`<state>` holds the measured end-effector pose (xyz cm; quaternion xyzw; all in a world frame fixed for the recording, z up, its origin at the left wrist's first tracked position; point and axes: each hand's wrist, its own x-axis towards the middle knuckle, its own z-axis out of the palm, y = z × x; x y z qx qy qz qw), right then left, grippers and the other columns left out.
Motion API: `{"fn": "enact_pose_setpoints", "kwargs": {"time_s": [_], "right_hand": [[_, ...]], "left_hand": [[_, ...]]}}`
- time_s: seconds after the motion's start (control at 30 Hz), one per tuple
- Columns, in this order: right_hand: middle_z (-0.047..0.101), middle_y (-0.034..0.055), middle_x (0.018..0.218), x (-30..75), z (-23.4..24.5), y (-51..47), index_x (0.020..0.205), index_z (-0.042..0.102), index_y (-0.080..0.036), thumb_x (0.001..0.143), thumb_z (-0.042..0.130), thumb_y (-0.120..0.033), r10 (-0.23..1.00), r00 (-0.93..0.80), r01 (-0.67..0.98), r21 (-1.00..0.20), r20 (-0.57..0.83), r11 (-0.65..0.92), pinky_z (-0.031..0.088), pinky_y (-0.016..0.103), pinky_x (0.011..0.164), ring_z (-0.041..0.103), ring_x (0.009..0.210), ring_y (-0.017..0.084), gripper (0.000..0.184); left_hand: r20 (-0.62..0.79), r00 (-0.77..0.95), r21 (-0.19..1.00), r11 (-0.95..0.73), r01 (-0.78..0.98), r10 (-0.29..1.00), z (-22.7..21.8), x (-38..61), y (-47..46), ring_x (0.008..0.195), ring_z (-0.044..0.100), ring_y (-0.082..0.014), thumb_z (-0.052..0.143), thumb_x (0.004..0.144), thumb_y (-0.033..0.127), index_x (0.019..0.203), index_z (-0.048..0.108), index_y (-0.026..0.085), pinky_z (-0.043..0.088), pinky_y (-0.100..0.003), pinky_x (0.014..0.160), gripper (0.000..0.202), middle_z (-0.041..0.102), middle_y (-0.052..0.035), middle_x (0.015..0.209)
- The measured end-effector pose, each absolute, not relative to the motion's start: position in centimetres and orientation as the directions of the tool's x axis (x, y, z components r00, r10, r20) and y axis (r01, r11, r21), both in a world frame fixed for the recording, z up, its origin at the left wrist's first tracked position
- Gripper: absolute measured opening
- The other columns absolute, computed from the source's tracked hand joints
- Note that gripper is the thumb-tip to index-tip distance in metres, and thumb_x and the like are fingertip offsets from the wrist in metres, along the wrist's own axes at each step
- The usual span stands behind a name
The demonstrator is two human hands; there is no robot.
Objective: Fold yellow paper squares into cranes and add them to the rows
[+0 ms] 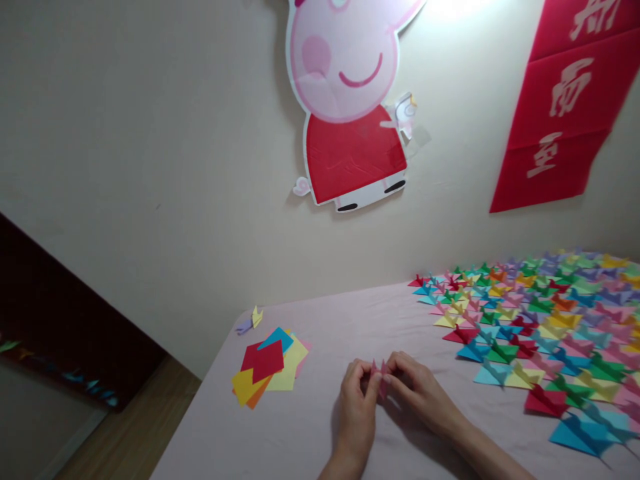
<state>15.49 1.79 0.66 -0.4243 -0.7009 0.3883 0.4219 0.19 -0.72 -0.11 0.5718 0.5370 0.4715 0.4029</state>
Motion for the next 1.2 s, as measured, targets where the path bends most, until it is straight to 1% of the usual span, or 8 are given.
{"fn": "enact_pose_setpoints", "kwargs": {"time_s": [0.1, 0.27, 0.43, 0.6, 0.7, 0.8, 1.03, 1.2], "right_hand": [[0.059, 0.0016, 0.073, 15.64, 0.46, 1.81, 0.074, 0.055, -0.022, 0.091, 0.051, -0.039, 0.923, -0.273, 0.284, -0.894, 0.272, 0.348, 0.045, 0.03, 0.067, 0.057, 0.07, 0.019, 0.024], [0.059, 0.002, 0.075, 16.09, 0.34, 2.03, 0.075, 0.056, -0.022, 0.091, 0.05, -0.039, 0.922, -0.271, 0.296, -0.888, 0.275, 0.352, 0.045, 0.031, 0.067, 0.057, 0.072, 0.02, 0.025], [0.061, 0.0026, 0.084, 15.89, 0.12, 2.19, 0.086, 0.059, -0.022, 0.09, 0.056, -0.04, 0.914, -0.296, 0.24, -0.904, 0.279, 0.353, 0.047, 0.031, 0.074, 0.059, 0.08, 0.02, 0.019], [0.06, 0.0015, 0.074, 15.84, -0.19, 2.35, 0.072, 0.059, -0.022, 0.086, 0.058, -0.036, 0.933, -0.26, 0.257, -0.913, 0.249, 0.315, 0.045, 0.03, 0.067, 0.057, 0.072, 0.019, 0.02], [0.061, 0.0021, 0.074, 15.99, -0.16, 2.55, 0.072, 0.062, -0.021, 0.083, 0.058, -0.035, 0.938, -0.256, 0.263, -0.917, 0.233, 0.3, 0.044, 0.031, 0.066, 0.058, 0.071, 0.02, 0.018], [0.063, 0.0034, 0.076, 16.08, 0.05, 2.64, 0.072, 0.063, -0.021, 0.082, 0.058, -0.035, 0.936, -0.265, 0.251, -0.921, 0.231, 0.298, 0.045, 0.032, 0.069, 0.061, 0.074, 0.021, 0.017], [0.064, 0.003, 0.074, 16.04, 0.31, 2.37, 0.068, 0.063, -0.021, 0.082, 0.06, -0.034, 0.931, -0.284, 0.217, -0.931, 0.229, 0.295, 0.046, 0.031, 0.07, 0.061, 0.074, 0.021, 0.019], [0.065, 0.0029, 0.074, 16.1, 0.39, 2.35, 0.067, 0.065, -0.021, 0.082, 0.063, -0.034, 0.929, -0.29, 0.198, -0.935, 0.232, 0.295, 0.046, 0.031, 0.072, 0.06, 0.076, 0.021, 0.021]], "left_hand": [[0.103, -0.033, 0.97, -0.093, 0.224, 0.994, -0.3, 0.29, -0.64, 0.073, 0.056, -0.016, 0.055, 0.091, 0.043, 0.085, 0.058, 0.02, 0.044, -0.026, 0.068, 0.024, 0.057, 0.0004, 0.081], [0.107, -0.032, 0.975, -0.098, 0.2, 0.994, -0.07, 0.14, -0.31, 0.078, 0.056, -0.0168, 0.057, 0.09, 0.041, 0.085, 0.06, 0.02, 0.045, -0.026, 0.073, 0.022, 0.059, -0.0002, 0.08], [0.108, -0.002, 0.985, -0.107, 0.137, 0.994, 0.47, 0.1, -0.33, 0.077, 0.057, -0.0172, 0.058, 0.087, 0.037, 0.082, 0.06, 0.02, 0.046, -0.026, 0.071, 0.019, 0.06, -0.0004, 0.081], [0.111, -0.023, 0.981, -0.106, 0.165, 0.994, 0.32, 0.1, -0.26, 0.077, 0.055, -0.0168, 0.059, 0.084, 0.03, 0.081, 0.062, 0.02, 0.044, -0.026, 0.072, 0.011, 0.059, 0.0, 0.08], [0.103, -0.022, 0.982, -0.098, 0.164, 0.994, 0.37, -0.04, -0.15, 0.077, 0.055, -0.0168, 0.058, 0.084, 0.031, 0.085, 0.063, 0.02, 0.043, -0.027, 0.073, 0.012, 0.061, -0.0003, 0.081], [0.101, -0.017, 0.983, -0.097, 0.155, 0.995, 0.46, -0.19, -0.08, 0.077, 0.055, -0.017, 0.059, 0.084, 0.033, 0.083, 0.063, 0.019, 0.043, -0.027, 0.073, 0.014, 0.061, -0.0004, 0.08], [0.098, -0.018, 0.986, -0.095, 0.14, 0.995, 0.4, -0.13, -0.05, 0.076, 0.053, -0.0167, 0.058, 0.084, 0.034, 0.081, 0.062, 0.019, 0.042, -0.026, 0.071, 0.015, 0.058, 0.0002, 0.077], [0.104, -0.016, 0.987, -0.101, 0.123, 0.994, 0.63, -0.19, -0.17, 0.078, 0.054, -0.0172, 0.059, 0.084, 0.034, 0.083, 0.062, 0.02, 0.043, -0.026, 0.074, 0.014, 0.061, -0.0006, 0.081]]}}
